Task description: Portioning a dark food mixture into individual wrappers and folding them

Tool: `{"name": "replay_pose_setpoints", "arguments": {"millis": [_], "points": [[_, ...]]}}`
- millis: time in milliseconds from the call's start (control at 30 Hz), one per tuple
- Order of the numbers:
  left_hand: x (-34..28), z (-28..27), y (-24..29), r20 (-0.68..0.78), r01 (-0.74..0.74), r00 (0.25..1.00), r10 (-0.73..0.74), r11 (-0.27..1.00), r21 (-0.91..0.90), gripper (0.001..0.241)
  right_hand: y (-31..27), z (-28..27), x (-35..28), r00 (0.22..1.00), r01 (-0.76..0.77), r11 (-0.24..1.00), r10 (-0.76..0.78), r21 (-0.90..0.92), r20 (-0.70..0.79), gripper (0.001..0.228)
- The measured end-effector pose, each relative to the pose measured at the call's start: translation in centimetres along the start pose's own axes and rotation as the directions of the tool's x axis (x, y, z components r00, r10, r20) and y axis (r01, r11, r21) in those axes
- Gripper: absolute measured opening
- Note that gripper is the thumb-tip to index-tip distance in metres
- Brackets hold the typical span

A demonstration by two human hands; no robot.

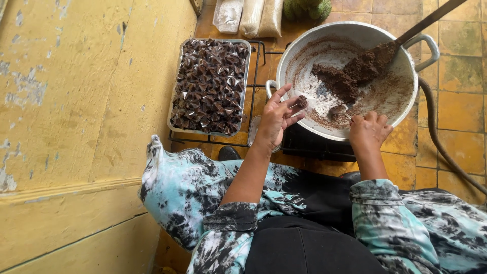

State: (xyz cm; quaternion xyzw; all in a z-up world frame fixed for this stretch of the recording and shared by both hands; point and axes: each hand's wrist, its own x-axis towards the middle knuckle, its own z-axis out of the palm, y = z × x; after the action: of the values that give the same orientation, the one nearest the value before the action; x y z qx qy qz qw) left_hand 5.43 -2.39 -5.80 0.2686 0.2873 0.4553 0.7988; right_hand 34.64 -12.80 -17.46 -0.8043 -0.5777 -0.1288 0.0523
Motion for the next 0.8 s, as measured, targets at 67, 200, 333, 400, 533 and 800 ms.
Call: {"name": "replay_pose_setpoints", "arguments": {"millis": [67,200,333,400,533,800], "points": [[-0.3,0.6,0.4,0.027,0.037,0.999,-0.037,0.999,0.000,0.072,-0.3,-0.6,0.8,1.000,-0.016,0.991,0.017,0.129,-0.012,0.017],[-1.3,2.1,1.2,0.104,0.134,0.985,-0.135,0.991,0.019,0.076,-6.0,-11.0,2.5,0.987,-0.149,0.269,-0.010,0.951,0.158,0.023],[-1.4,2.6,0.5,0.150,0.184,0.970,-0.190,0.981,0.055,0.079,-7.6,-13.1,2.0,0.922,-0.387,-0.246,-0.108,0.889,0.372,0.029],[-1.1,1.8,-0.6,0.185,0.171,0.964,-0.190,0.979,0.114,0.077,-7.6,-11.3,1.7,0.905,-0.421,-0.404,-0.124,0.812,0.407,0.028],[-0.4,1.4,-2.3,0.153,0.103,0.978,-0.138,0.971,0.216,0.070,-7.1,-11.7,1.8,0.892,-0.445,-0.430,-0.136,0.785,0.432,0.024],[-1.1,3.0,-2.1,0.036,-0.020,0.999,0.003,0.876,0.483,0.055,-7.9,-13.5,2.0,0.984,-0.128,-0.031,-0.128,0.991,0.123,0.033]]}}
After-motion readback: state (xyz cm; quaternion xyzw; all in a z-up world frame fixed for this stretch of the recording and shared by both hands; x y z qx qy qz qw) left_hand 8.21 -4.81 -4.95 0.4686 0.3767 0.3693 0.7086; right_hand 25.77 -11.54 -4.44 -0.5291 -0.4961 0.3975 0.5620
